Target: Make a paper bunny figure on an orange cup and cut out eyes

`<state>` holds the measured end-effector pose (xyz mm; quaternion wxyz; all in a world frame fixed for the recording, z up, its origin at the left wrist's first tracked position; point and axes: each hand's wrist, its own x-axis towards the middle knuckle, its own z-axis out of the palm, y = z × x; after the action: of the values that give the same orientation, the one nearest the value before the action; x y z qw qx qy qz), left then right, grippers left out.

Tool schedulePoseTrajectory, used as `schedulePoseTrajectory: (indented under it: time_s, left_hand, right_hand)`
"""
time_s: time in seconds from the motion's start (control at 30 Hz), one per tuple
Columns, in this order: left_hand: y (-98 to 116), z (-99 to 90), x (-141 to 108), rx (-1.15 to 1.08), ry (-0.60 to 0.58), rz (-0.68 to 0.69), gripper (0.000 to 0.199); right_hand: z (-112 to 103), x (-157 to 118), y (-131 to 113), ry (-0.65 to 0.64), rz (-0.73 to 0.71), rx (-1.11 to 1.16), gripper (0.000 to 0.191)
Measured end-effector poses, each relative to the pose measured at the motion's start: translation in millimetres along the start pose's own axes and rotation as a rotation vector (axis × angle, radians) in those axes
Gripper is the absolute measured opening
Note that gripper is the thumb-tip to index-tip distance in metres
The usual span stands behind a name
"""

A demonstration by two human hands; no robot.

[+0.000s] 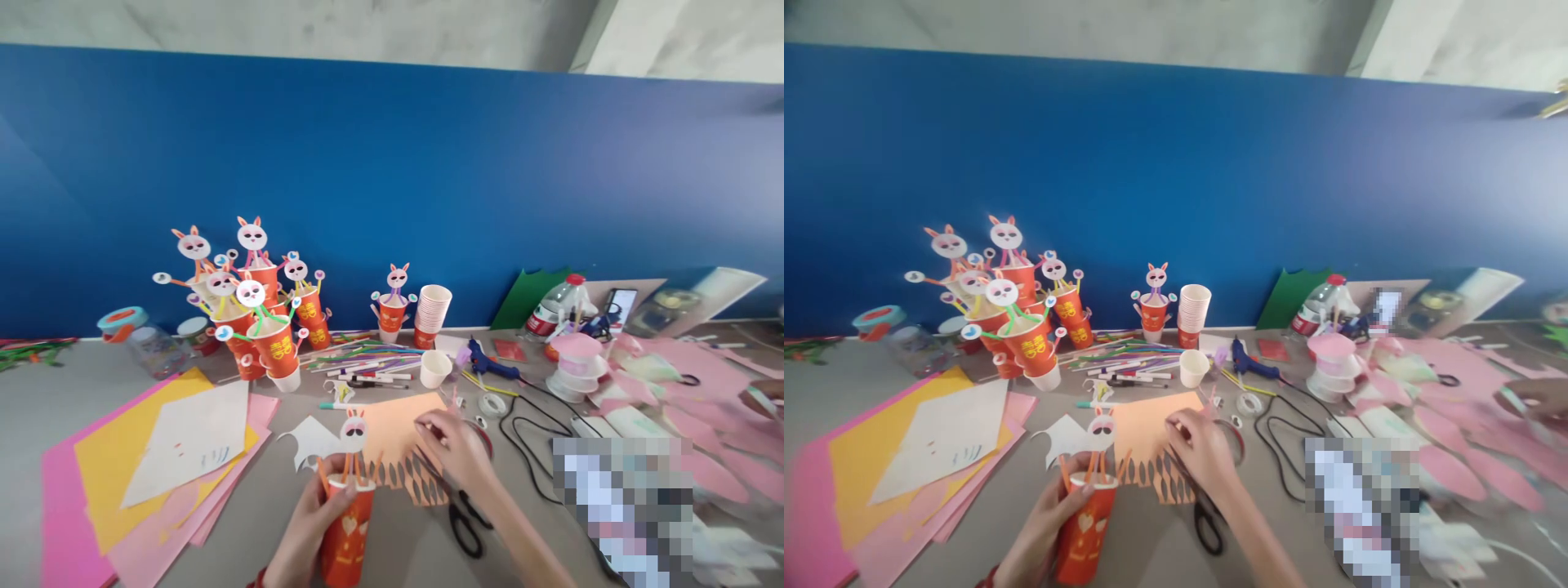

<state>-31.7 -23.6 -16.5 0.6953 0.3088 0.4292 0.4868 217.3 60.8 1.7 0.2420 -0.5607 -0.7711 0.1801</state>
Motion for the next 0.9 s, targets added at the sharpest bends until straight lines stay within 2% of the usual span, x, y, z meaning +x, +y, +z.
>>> schedulePoseTrajectory:
  time_s: [0.07,0.2,0.3,0.4,0.57,0.67,0.77,0.83,0.9]
  left_hand:
    - [0,2.4,3,0.059,-0.003,0.024,0.049]
    - [-3,0.2,10,0.124,-0.043,0.096,0.048]
    - [-6,-3.0,12,0.113,-0.043,0.166,0.044]
    - [-5,-1.2,9,0.078,-0.026,0.191,0.041]
    - [-2,2.4,7,0.14,-0.085,0.176,0.038]
    - [-4,-3.3,11,0.286,0.025,0.244,0.041]
    - [-9,-12.2,18,0.322,0.167,0.308,0.07]
    - [-12,-17.3,21,0.266,0.169,0.322,0.092]
    - [-14,-21.4,21,0.221,0.159,0.33,0.104]
  right_hand:
    - [5,32,-13,-0.058,-0.028,-0.273,0.027]
    - [23,84,-26,-0.104,0.033,-0.428,0.025]
    - [36,104,-23,-0.162,0.124,-0.528,0.022]
    - [42,113,-17,-0.216,0.174,-0.586,0.033]
    - [31,118,-18,-0.241,0.152,-0.603,0.03]
    - [14,110,-24,-0.187,0.101,-0.567,0.025]
    - [-6,90,-32,-0.126,0.019,-0.498,0.022]
    - [-16,71,-36,-0.107,-0.032,-0.429,0.02]
    - [-20,53,-40,-0.095,-0.085,-0.204,0.018]
